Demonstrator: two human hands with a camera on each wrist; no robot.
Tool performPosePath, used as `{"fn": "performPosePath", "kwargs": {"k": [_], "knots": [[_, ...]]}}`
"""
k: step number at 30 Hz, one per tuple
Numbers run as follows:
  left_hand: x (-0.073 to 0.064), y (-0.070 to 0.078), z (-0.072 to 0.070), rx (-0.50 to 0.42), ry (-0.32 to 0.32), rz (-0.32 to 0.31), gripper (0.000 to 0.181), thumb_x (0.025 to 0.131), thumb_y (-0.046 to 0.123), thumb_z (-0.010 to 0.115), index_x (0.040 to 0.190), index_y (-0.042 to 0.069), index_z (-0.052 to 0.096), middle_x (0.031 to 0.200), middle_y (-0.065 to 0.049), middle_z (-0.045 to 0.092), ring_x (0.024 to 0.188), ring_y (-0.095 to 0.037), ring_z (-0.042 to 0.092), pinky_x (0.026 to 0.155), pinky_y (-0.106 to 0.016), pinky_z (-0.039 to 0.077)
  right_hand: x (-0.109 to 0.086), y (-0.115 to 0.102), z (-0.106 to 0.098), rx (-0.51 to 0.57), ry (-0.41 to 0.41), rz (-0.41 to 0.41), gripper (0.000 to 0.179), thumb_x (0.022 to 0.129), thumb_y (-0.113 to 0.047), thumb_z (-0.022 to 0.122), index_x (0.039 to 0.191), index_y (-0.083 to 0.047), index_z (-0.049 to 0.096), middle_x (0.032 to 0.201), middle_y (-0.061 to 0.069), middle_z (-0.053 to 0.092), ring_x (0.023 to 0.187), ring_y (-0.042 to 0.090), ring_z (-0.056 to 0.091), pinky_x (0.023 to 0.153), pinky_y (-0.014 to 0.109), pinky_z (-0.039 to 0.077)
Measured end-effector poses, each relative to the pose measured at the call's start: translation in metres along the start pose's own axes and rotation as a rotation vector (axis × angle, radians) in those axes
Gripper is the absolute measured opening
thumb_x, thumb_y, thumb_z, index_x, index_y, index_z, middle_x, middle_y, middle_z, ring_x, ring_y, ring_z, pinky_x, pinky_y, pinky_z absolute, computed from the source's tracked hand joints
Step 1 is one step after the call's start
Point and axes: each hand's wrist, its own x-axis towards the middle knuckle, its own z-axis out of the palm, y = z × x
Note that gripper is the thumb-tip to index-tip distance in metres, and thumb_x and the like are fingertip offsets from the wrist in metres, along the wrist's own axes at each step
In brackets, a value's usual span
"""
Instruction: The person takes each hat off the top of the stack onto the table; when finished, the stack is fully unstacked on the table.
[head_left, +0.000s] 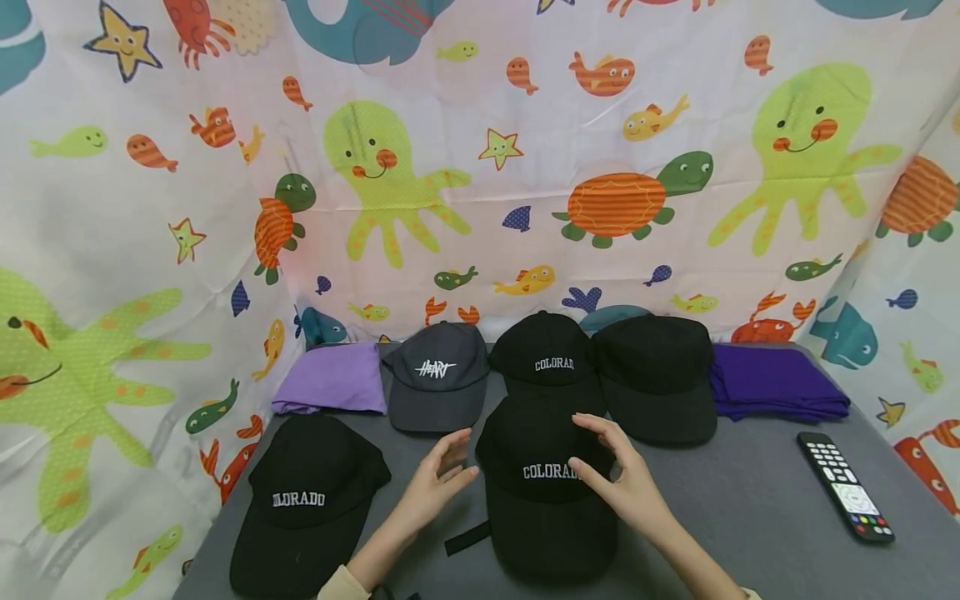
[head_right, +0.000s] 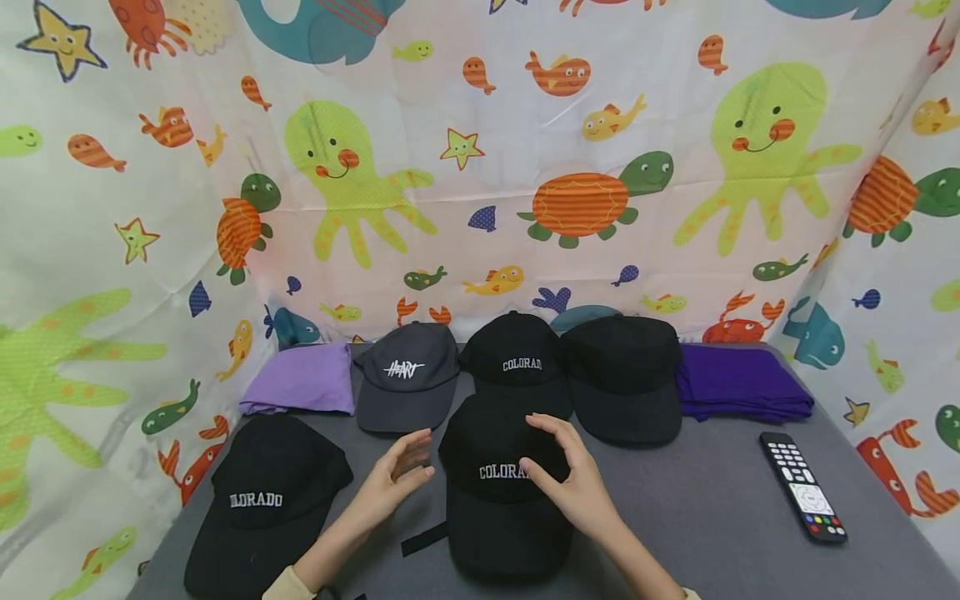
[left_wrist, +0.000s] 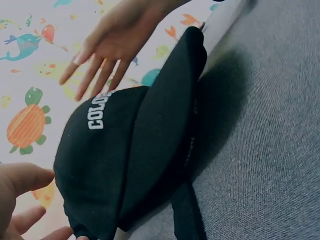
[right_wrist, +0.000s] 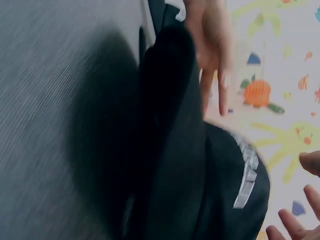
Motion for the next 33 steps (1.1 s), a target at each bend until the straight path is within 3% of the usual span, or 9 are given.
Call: {"fn": "performPosePath", "kwargs": {"k": [6,12,15,18,20,23,29,33], "knots": [[0.009,-0.006,0.006,0.041,-0.060,-0.018,0.058,0.092,0.020,0.058,0.142,0.010,0.031,0.146,-0.017,0.032,0.130,-0.040,0.033,0.104,-0.055,0.030,-0.005,0.045,-0.009,-0.048,-0.031,0.112,0.058,0.082,-0.015,0.071,0.134,-0.014,0.044,0.135,0.007,0.040,0.125,0.026,0.035,0.093,0.060,0.031],[0.012,0.015,0.011,0.076,-0.080,-0.032,0.064,0.090,0.020,0.062,0.142,0.004,0.030,0.143,-0.021,0.034,0.131,-0.040,0.032,0.105,-0.058,0.025,-0.006,0.070,-0.013,0.001,-0.075,0.245,0.068,0.081,-0.020,0.072,0.138,-0.014,0.037,0.141,0.015,0.029,0.129,0.040,0.028,0.095,0.068,0.025],[0.015,0.017,0.014,0.094,-0.080,-0.042,0.067,0.089,0.021,0.064,0.143,0.003,0.029,0.142,-0.022,0.035,0.131,-0.039,0.033,0.105,-0.057,0.025,-0.006,0.077,-0.015,0.032,-0.094,0.280,0.068,0.082,-0.020,0.071,0.139,-0.011,0.034,0.143,0.018,0.029,0.129,0.041,0.029,0.097,0.066,0.026],[0.020,0.014,0.015,0.114,-0.074,-0.034,0.070,0.087,0.021,0.065,0.143,0.002,0.028,0.141,-0.022,0.035,0.129,-0.039,0.035,0.103,-0.056,0.029,-0.006,0.084,-0.015,0.095,-0.120,0.300,0.069,0.083,-0.017,0.071,0.139,-0.008,0.032,0.139,0.021,0.035,0.122,0.038,0.041,0.097,0.053,0.038],[0.022,0.010,0.015,0.119,-0.060,-0.026,0.070,0.086,0.019,0.067,0.143,0.003,0.029,0.138,-0.022,0.036,0.123,-0.040,0.039,0.099,-0.055,0.034,-0.006,0.087,-0.015,0.125,-0.128,0.320,0.069,0.082,-0.015,0.071,0.139,-0.008,0.032,0.135,0.022,0.038,0.112,0.035,0.050,0.088,0.039,0.048],[0.028,-0.002,0.015,0.128,-0.035,-0.007,0.071,0.084,0.018,0.069,0.142,0.006,0.031,0.130,-0.021,0.039,0.111,-0.036,0.045,0.088,-0.046,0.044,-0.006,0.089,-0.013,0.153,-0.130,0.354,0.069,0.082,-0.014,0.072,0.139,-0.010,0.033,0.133,0.022,0.040,0.101,0.029,0.055,0.075,0.027,0.051],[0.038,-0.029,0.016,0.119,-0.011,0.000,0.075,0.079,0.024,0.074,0.142,0.015,0.034,0.120,-0.014,0.040,0.093,-0.020,0.053,0.071,-0.025,0.048,-0.008,0.085,-0.011,0.082,-0.094,0.360,0.071,0.080,-0.021,0.073,0.139,-0.013,0.034,0.134,0.022,0.039,0.103,0.029,0.055,0.075,0.025,0.051],[0.038,-0.028,0.019,0.107,0.008,-0.008,0.077,0.077,0.025,0.076,0.142,0.016,0.035,0.119,-0.014,0.040,0.085,-0.019,0.053,0.068,-0.024,0.049,-0.010,0.081,-0.009,-0.072,-0.053,0.361,0.070,0.079,-0.031,0.074,0.137,-0.017,0.037,0.129,0.019,0.039,0.097,0.026,0.054,0.075,0.030,0.050]]}}
